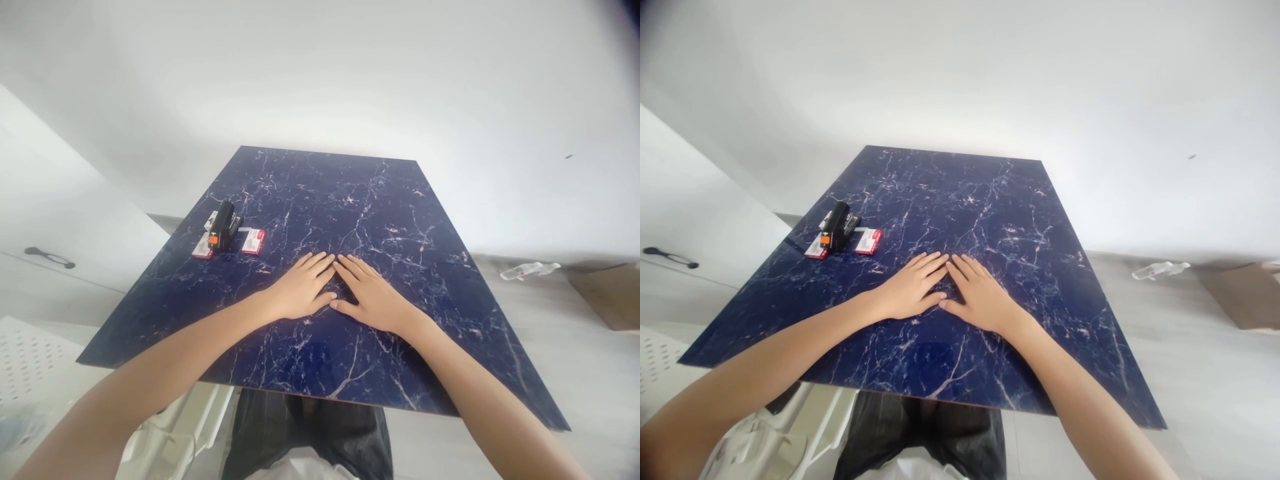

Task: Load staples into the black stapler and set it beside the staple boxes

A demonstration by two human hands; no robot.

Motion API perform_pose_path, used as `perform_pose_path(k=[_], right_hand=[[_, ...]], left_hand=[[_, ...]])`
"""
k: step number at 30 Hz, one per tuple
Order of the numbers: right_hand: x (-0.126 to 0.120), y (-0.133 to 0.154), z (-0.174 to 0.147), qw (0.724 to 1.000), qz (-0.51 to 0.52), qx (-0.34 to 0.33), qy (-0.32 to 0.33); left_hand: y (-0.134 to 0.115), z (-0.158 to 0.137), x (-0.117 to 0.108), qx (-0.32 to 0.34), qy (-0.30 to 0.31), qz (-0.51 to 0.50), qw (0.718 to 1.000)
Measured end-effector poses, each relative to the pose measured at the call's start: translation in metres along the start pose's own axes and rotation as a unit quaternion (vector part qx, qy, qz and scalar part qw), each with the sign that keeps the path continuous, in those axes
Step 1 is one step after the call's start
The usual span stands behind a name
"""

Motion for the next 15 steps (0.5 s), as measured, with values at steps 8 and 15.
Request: perform_pose_path(k=[8, 15], right_hand=[[0.0011, -0.0025, -0.001, 1.0, -0.004, -0.004, -0.001], [0.0001, -0.0002, -0.0002, 1.0, -0.001, 0.003, 0.004]], left_hand=[[0.0, 0.0006, -0.0014, 0.002, 0.003, 0.002, 1.0], [0.0007, -0.0005, 0.001, 0.001, 0.0, -0.001, 1.0]])
Point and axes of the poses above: each hand's wrist, its own z-axis towards the middle knuckle, its own x-axis out of the palm, y = z × x, the point moved 3 cm from there along z, towards the middle knuckle, and after that the axes turned 12 degrees about z, right-handed, at the moved point
